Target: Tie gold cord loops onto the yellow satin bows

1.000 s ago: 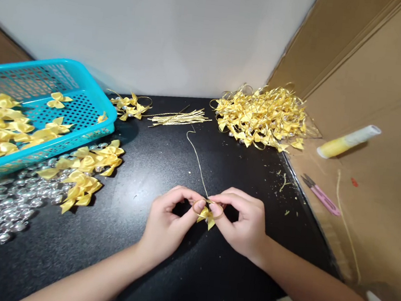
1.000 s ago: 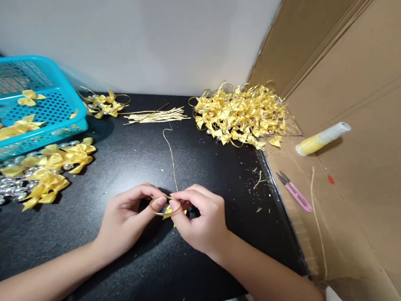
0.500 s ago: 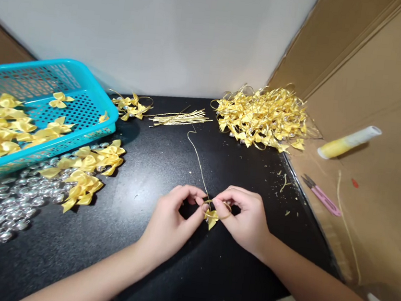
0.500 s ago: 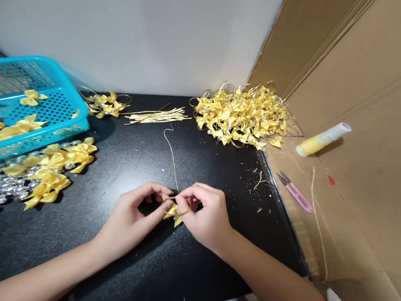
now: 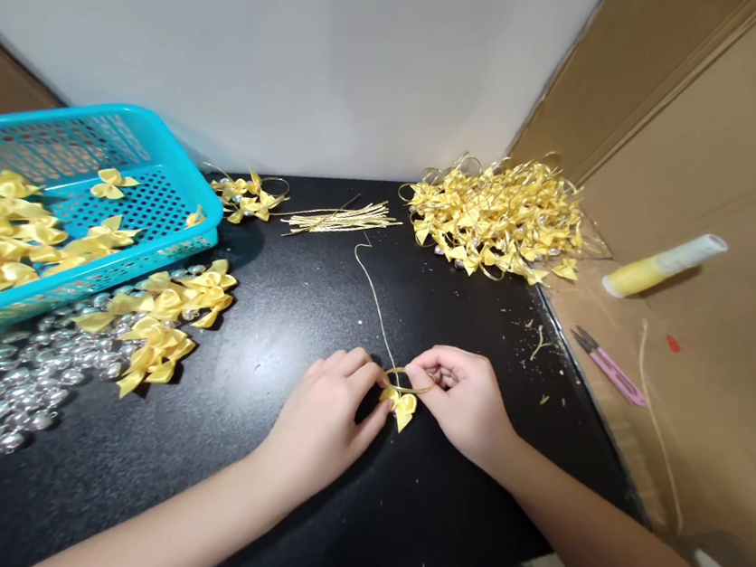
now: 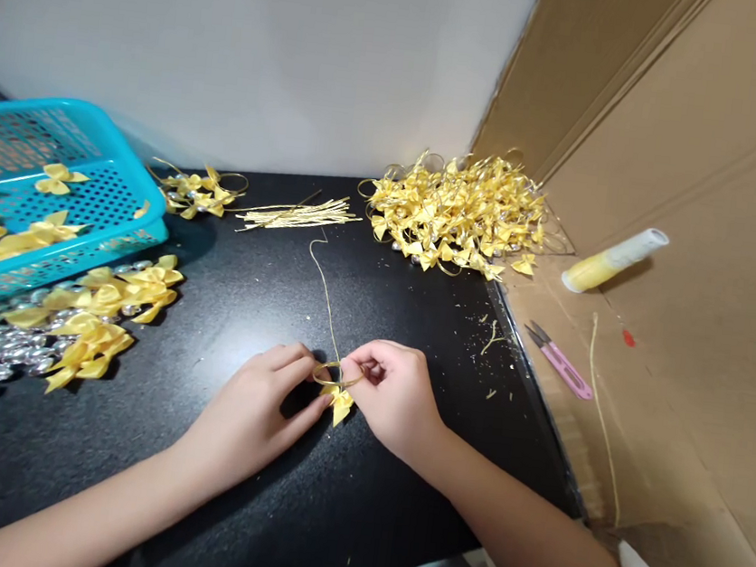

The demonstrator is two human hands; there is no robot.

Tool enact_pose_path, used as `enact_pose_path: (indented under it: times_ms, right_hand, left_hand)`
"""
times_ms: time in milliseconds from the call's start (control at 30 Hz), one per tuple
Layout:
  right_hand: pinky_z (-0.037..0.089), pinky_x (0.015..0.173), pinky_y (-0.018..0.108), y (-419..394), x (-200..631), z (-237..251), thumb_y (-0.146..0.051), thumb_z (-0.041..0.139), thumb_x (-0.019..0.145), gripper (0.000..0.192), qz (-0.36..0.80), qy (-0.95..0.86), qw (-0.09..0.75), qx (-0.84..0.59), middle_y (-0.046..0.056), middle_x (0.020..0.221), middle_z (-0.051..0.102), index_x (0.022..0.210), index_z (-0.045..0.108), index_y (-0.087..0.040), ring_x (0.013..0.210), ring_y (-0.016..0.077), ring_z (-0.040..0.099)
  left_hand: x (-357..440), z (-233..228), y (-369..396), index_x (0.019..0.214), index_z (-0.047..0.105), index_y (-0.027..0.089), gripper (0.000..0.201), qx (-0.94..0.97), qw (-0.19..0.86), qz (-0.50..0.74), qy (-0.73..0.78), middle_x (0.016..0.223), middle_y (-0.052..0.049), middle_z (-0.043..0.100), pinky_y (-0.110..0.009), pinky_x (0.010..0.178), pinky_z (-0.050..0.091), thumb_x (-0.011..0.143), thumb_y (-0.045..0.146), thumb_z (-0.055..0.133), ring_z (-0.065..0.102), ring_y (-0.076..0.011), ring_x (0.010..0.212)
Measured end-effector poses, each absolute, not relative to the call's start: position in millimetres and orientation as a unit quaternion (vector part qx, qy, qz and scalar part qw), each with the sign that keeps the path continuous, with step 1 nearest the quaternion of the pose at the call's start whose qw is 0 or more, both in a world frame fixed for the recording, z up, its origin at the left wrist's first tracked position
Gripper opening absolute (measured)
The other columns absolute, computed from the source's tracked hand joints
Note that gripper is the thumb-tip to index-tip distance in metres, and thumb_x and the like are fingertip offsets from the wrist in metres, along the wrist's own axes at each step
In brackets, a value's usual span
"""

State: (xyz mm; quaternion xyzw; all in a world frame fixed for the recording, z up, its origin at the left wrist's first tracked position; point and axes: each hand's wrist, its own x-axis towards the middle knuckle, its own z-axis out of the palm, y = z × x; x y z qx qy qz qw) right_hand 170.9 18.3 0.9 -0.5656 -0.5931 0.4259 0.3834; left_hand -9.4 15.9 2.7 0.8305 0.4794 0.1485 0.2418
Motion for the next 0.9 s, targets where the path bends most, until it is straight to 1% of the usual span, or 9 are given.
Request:
enact_pose_path:
  times_ms: [100,200,333,467,500,533,633,800,900]
  right_hand:
    - [0.04,0.048,0.021,20.0,172.1,0.0,-0.026,0.062,0.079,0.016,0.428,-0.584,0.381,-0.574,0.0,0.056,0.058,0.066,0.065,-0.016,0.05,0.0095,0.05]
    - [0.042,0.049,0.022,21.6,174.6,0.8,-0.027,0.063,0.078,0.016,0.42,-0.583,0.377,-0.585,0.0,0.057,0.059,0.067,0.066,-0.016,0.051,0.01,0.05]
    - [0.039,0.046,0.021,22.4,177.2,6.0,-0.027,0.063,0.078,0.017,0.406,-0.591,0.373,-0.589,0.0,0.054,0.058,0.066,0.067,-0.016,0.048,0.0089,0.047]
    - [0.037,0.045,0.02,20.8,176.4,9.7,-0.024,0.063,0.078,0.016,0.392,-0.622,0.372,-0.567,-0.001,0.054,0.056,0.064,0.067,-0.016,0.048,0.0084,0.045]
    - [0.037,0.045,0.02,20.3,175.9,9.5,-0.023,0.063,0.078,0.015,0.39,-0.629,0.369,-0.562,-0.001,0.054,0.056,0.064,0.067,-0.016,0.048,0.0084,0.045]
    - [0.037,0.045,0.02,19.9,175.4,8.7,-0.022,0.063,0.078,0.015,0.388,-0.636,0.364,-0.559,-0.001,0.055,0.056,0.065,0.068,-0.016,0.049,0.0084,0.046]
    - [0.037,0.045,0.02,19.4,174.2,5.2,-0.021,0.063,0.079,0.015,0.377,-0.651,0.356,-0.554,-0.001,0.055,0.056,0.065,0.067,-0.016,0.048,0.0081,0.045]
    - [0.035,0.045,0.02,20.3,173.9,2.9,-0.02,0.062,0.08,0.017,0.36,-0.668,0.348,-0.551,-0.002,0.055,0.054,0.064,0.066,-0.016,0.049,0.008,0.044]
    - [0.035,0.046,0.021,20.6,174.4,2.7,-0.02,0.062,0.081,0.018,0.351,-0.679,0.341,-0.547,-0.002,0.055,0.053,0.065,0.067,-0.017,0.05,0.0084,0.045]
  left_hand:
    - [-9.2,1.0,15.0,0.082,0.058,0.019,0.004,0.837,0.222,0.156,0.474,0.083,-0.004,0.062,-0.036,0.067,0.048,0.085,0.02,0.06,0.059,-0.0223,0.075]
    - [-9.1,1.1,15.4,0.08,0.058,0.02,0.006,0.826,0.247,0.172,0.477,0.082,-0.003,0.063,-0.034,0.068,0.049,0.083,0.015,0.06,0.06,-0.0208,0.075]
    - [-9.5,5.6,18.1,0.076,0.058,0.019,0.009,0.779,0.329,0.218,0.488,0.073,-0.001,0.063,-0.029,0.063,0.049,0.083,0.013,0.058,0.061,-0.0172,0.068]
    - [-10.1,6.9,20.8,0.078,0.058,0.018,0.006,0.686,0.435,0.283,0.51,0.065,0.001,0.064,-0.023,0.054,0.047,0.084,0.018,0.059,0.06,-0.0128,0.057]
    - [-10.1,5.8,21.4,0.081,0.059,0.018,0.003,0.66,0.459,0.307,0.51,0.066,0.001,0.065,-0.023,0.055,0.049,0.084,0.02,0.06,0.061,-0.0128,0.057]
    - [-9.9,4.4,22.0,0.087,0.06,0.018,0.005,0.634,0.482,0.329,0.508,0.068,0.0,0.066,-0.024,0.056,0.051,0.083,0.021,0.061,0.063,-0.0131,0.059]
    - [-9.2,0.0,23.6,0.097,0.065,0.016,0.018,0.573,0.538,0.369,0.497,0.073,-0.003,0.07,-0.026,0.061,0.055,0.082,0.025,0.064,0.067,-0.0145,0.063]
    - [-8.5,-1.5,24.4,0.086,0.072,0.015,0.014,0.539,0.579,0.366,0.491,0.074,-0.007,0.074,-0.027,0.061,0.056,0.081,0.027,0.067,0.068,-0.0159,0.065]
    - [-7.7,-1.3,24.2,0.085,0.072,0.015,0.013,0.527,0.594,0.367,0.484,0.074,-0.006,0.074,-0.027,0.062,0.057,0.079,0.027,0.069,0.068,-0.0156,0.065]
